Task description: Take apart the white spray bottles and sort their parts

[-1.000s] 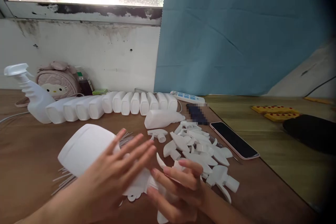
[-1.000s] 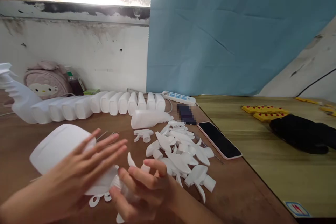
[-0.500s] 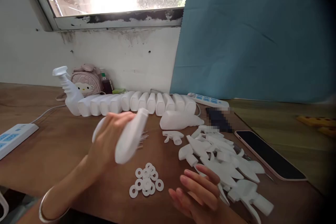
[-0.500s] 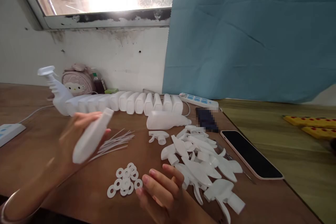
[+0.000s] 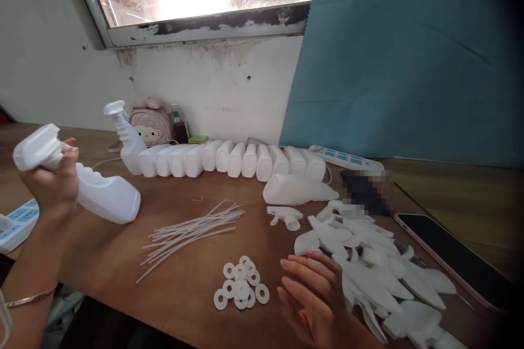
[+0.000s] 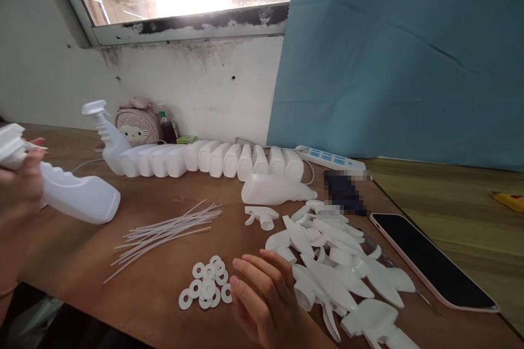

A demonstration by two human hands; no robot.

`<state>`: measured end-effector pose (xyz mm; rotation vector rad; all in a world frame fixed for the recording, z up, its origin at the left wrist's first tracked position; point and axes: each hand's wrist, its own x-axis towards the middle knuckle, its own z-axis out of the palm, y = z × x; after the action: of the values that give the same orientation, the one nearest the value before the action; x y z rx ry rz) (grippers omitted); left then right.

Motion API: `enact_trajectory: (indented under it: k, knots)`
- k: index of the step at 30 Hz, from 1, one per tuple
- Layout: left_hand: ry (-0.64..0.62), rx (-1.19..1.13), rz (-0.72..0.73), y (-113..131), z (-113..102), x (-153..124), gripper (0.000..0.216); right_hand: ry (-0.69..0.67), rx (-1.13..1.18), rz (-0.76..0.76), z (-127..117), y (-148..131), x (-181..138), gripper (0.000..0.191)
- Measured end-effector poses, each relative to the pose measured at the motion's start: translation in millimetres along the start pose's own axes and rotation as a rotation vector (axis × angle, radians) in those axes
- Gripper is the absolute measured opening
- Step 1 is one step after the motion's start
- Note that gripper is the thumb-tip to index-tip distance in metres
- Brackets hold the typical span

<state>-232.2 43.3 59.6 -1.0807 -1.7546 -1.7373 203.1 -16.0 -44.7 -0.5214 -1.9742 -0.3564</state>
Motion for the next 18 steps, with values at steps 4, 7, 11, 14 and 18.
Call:
enact_trajectory:
  k: [4, 7, 11, 14, 18]
  knots:
    - [-0.102, 0.221, -0.155, -11, -8, -10, 0.064, -0.006, 0.043, 0.013, 4, 0, 6, 0.025]
    - [-0.217, 0.396, -0.211, -12, -9, -30, 0.083, -0.012, 0.058, 0.025, 7, 0, 8, 0.025]
    - [-0.292, 0.466, -0.224, -21, -6, -46, 0.072, -0.032, 0.074, 0.046, 9, 1, 6, 0.027]
    - [-0.316, 0.504, -0.209, -29, -4, -48, 0.071, -0.061, 0.087, 0.049, 10, 2, 3, 0.029]
    - [-0.327, 0.531, -0.189, -38, -2, -46, 0.069, -0.082, 0.115, 0.035, 10, 2, 0, 0.032]
